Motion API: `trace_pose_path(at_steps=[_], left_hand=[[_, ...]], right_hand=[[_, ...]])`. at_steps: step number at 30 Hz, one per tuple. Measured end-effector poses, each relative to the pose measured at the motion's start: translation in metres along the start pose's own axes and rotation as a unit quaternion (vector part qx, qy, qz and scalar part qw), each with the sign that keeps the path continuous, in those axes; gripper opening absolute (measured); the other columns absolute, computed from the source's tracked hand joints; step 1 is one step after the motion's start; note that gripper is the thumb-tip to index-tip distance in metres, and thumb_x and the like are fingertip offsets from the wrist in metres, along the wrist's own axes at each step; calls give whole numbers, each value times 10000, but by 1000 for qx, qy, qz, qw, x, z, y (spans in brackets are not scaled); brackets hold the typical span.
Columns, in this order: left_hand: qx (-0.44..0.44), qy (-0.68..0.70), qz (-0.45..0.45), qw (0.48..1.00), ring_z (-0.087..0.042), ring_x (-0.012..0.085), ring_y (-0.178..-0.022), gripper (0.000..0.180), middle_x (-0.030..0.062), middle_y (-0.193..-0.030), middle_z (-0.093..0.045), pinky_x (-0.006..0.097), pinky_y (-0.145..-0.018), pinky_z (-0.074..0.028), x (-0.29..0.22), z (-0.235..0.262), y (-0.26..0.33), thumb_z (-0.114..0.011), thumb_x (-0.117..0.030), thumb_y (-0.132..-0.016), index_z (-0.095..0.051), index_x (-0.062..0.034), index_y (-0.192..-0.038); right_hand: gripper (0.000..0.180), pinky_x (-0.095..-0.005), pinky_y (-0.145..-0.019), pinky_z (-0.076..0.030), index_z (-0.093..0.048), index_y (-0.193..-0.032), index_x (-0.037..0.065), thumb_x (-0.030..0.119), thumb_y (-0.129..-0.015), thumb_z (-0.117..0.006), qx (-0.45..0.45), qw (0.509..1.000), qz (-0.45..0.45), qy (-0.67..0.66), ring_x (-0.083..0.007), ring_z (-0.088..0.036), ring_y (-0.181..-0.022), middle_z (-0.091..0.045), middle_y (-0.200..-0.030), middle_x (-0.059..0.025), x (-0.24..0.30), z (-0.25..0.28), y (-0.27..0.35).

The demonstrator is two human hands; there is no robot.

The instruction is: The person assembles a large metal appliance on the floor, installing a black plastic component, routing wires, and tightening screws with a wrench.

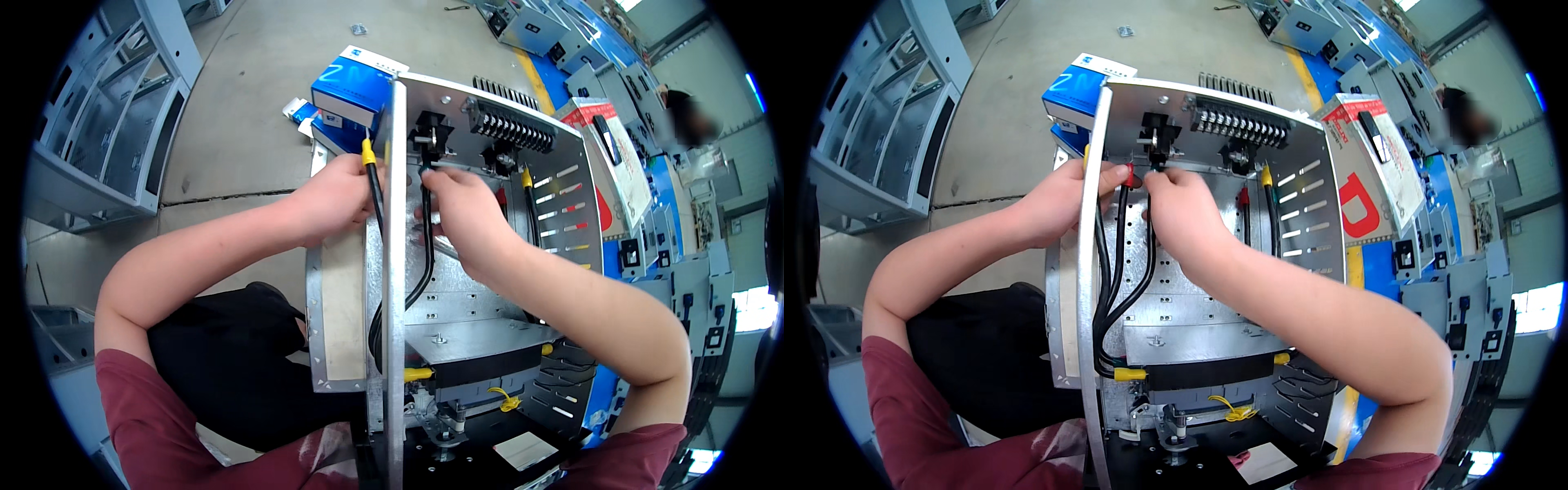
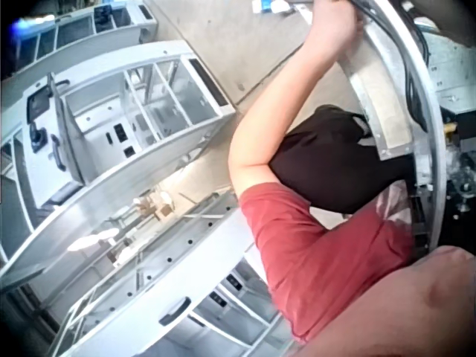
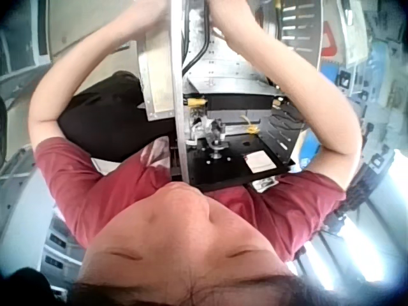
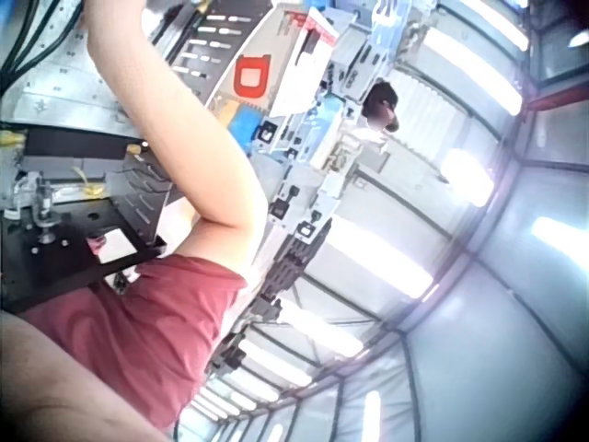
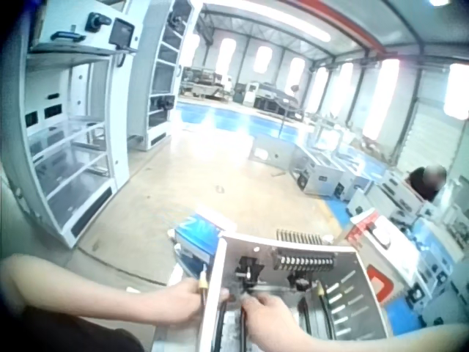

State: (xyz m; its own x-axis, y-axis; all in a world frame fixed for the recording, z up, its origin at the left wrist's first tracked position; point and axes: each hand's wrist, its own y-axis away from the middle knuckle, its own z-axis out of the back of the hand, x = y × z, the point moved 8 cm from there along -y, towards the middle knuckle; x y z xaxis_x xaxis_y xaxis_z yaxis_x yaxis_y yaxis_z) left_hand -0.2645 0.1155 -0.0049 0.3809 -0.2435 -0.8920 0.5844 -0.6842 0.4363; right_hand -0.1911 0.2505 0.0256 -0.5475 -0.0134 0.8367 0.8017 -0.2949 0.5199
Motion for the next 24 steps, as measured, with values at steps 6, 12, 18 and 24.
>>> trace_pose_path(at_steps=[6,12,18,24], left_hand=[[97,185,24,978,-304,43,-557,199,-74,-704,-375,244,-487,-233,19,8,8,-508,-267,-1108,-573,-79,-1120],[70,154,14,985,-323,33,-554,197,-86,-706,-407,242,-496,-256,13,0,3,-639,-294,-1066,-612,-107,-1011],[13,103,27,994,-346,24,-541,216,-91,-684,-423,238,-484,-256,16,4,-2,-574,-291,-1096,-622,-92,-1028],[0,75,15,997,-386,24,-538,234,-81,-692,-500,239,-502,-277,8,4,-3,-673,-324,-1050,-620,-98,-1033]], right_hand=[[642,-344,-653,-556,-425,-1464,-82,265,-969,-639,25,990,-17,137,-194,-654,-877,-638,-1052,-127,0,0,7],[527,-343,-711,-565,-464,-1386,-58,179,-952,-645,29,998,6,63,-180,-639,-912,-605,-1096,-120,5,-2,4],[298,-356,-752,-578,-548,-1251,-27,35,-960,-552,30,991,19,-126,-181,-635,-907,-633,-1053,-99,8,-3,-7],[251,-376,-809,-582,-586,-1232,-21,125,-1031,-552,28,990,-3,-140,-195,-653,-984,-656,-1118,-100,8,2,-10]])
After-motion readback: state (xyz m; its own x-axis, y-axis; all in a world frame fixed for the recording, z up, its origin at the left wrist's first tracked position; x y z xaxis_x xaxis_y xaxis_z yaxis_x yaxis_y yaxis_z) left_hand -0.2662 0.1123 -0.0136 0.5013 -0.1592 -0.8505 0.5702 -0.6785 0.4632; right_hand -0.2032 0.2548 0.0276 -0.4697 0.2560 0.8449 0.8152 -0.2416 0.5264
